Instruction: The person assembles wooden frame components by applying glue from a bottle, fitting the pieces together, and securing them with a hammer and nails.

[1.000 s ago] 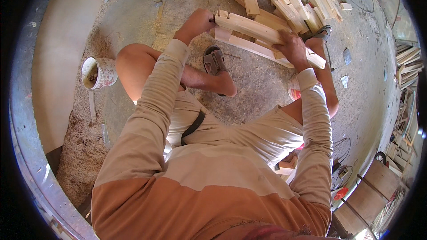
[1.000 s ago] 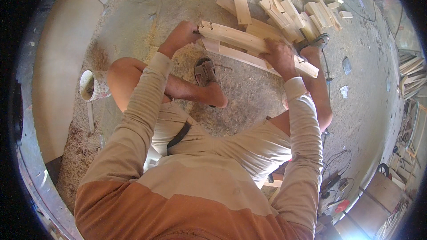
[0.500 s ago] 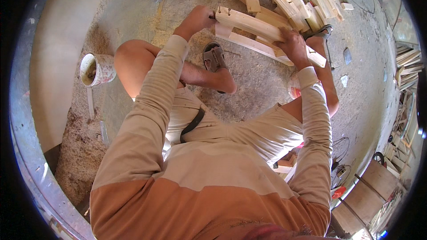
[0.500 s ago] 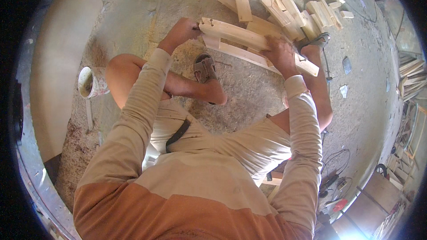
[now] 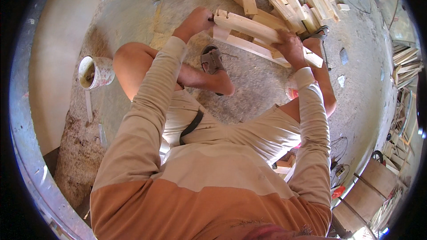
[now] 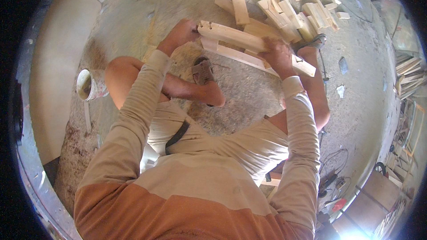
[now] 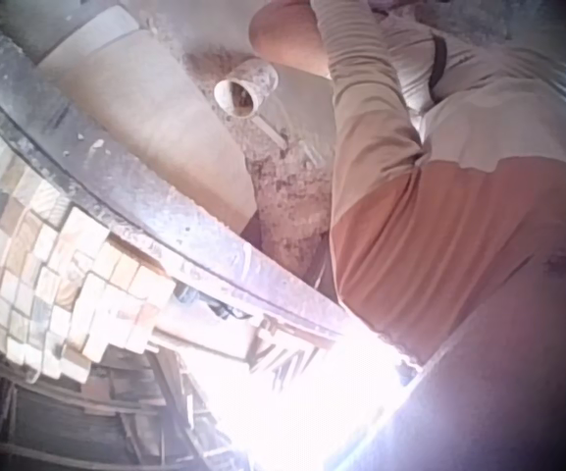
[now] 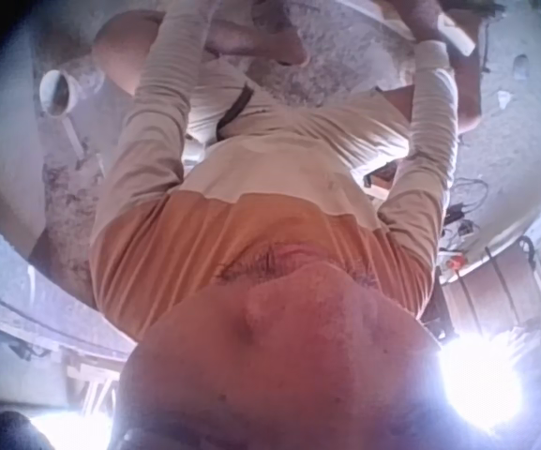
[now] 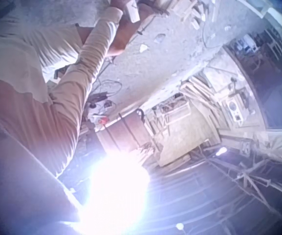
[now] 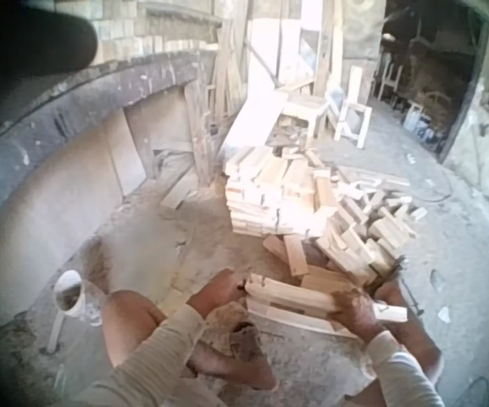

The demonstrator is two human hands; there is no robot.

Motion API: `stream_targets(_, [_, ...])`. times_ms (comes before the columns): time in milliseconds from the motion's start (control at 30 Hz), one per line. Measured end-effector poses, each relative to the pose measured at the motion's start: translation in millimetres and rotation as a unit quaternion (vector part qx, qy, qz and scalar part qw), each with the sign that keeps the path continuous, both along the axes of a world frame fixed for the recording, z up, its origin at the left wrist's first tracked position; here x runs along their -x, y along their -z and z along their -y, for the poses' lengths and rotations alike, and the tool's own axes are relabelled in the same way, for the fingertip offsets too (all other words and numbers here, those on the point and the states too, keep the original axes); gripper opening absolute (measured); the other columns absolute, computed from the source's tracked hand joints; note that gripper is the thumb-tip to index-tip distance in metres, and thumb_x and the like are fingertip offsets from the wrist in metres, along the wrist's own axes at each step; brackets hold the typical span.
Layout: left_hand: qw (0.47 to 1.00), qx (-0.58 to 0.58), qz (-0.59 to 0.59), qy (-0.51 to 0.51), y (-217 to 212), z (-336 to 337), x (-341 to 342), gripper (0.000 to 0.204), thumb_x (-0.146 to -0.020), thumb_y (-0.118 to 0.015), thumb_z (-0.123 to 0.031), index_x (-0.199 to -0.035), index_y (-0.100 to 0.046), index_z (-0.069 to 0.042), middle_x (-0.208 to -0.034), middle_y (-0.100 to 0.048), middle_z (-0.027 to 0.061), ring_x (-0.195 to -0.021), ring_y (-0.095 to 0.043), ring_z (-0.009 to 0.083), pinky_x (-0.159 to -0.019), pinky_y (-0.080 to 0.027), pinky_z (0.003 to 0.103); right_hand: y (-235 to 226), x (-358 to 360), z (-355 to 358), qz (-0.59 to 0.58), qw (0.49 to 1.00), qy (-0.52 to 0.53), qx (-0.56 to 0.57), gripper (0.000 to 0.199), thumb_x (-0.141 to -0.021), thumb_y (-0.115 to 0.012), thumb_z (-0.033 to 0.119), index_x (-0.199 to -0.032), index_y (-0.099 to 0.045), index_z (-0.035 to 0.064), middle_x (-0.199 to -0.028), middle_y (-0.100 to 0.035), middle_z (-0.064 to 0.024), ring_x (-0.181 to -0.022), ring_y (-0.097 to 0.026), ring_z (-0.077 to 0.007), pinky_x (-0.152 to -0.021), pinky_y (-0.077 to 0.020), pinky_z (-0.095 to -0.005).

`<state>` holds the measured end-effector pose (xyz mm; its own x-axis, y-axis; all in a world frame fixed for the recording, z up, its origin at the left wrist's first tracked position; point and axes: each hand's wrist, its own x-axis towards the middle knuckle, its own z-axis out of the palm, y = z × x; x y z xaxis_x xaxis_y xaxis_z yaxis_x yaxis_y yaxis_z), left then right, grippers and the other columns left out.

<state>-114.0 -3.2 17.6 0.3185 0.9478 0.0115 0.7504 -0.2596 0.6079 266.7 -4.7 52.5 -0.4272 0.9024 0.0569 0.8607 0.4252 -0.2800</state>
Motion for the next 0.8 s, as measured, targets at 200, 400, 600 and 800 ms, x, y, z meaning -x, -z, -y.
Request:
stream_targets(200, [0.996,0.056,0.056,-0.034,-4,7,-2,0.019,-0.083,-0.072,-0.01,-0.095,-0.073,0.004,-0.071,-0.069,0.0184,-0.061,-0.067,0.0206,-0.062,-0.053,0.034,16,-9,-5,0.003,1.0,-0.021,-0.021,0.064,-0.072,-0.085,0.034,-0.13,-0.065,0.0165,-0.11,-0.072,-0.0145,-0.109,-0.066,-0.0355,-0.096,-0.0498,-0.0474])
stream_targets(400, [0.993,0.101,0.062,-0.011,-4,2,8,0.025,-0.081,-0.076,-0.008,-0.102,-0.071,0.005,-0.079,-0.071,0.015,-0.071,-0.069,0.0198,-0.068,-0.054,0.034,11,-4,-6,0.021,0.999,-0.023,-0.007,0.064,-0.073,-0.084,0.038,-0.131,-0.064,0.0179,-0.115,-0.071,-0.0135,-0.113,-0.064,-0.0339,-0.102,-0.0459,-0.0484])
stream_targets(600, [0.991,0.027,0.116,0.064,-7,-4,5,0.059,-0.076,-0.082,-0.003,-0.131,-0.06,0.0,-0.114,-0.07,0.014,-0.1,-0.068,0.0173,-0.087,-0.054,0.032,24,-9,-4,0.048,0.998,0.007,-0.03,0.065,-0.073,-0.084,0.041,-0.13,-0.065,0.0183,-0.12,-0.069,-0.0149,-0.121,-0.059,-0.0352,-0.108,-0.0379,-0.0501])
stream_targets(800, [0.969,0.136,0.203,0.039,11,-12,1,0.054,-0.079,-0.082,-0.003,-0.129,-0.061,-0.001,-0.117,-0.07,0.0079,-0.104,-0.066,0.015,-0.093,-0.052,0.031,37,-12,-7,0.043,0.999,0.004,-0.019,0.068,-0.077,-0.08,0.047,-0.136,-0.061,0.0219,-0.125,-0.067,-0.0145,-0.128,-0.056,-0.0325,-0.115,-0.0328,-0.0503])
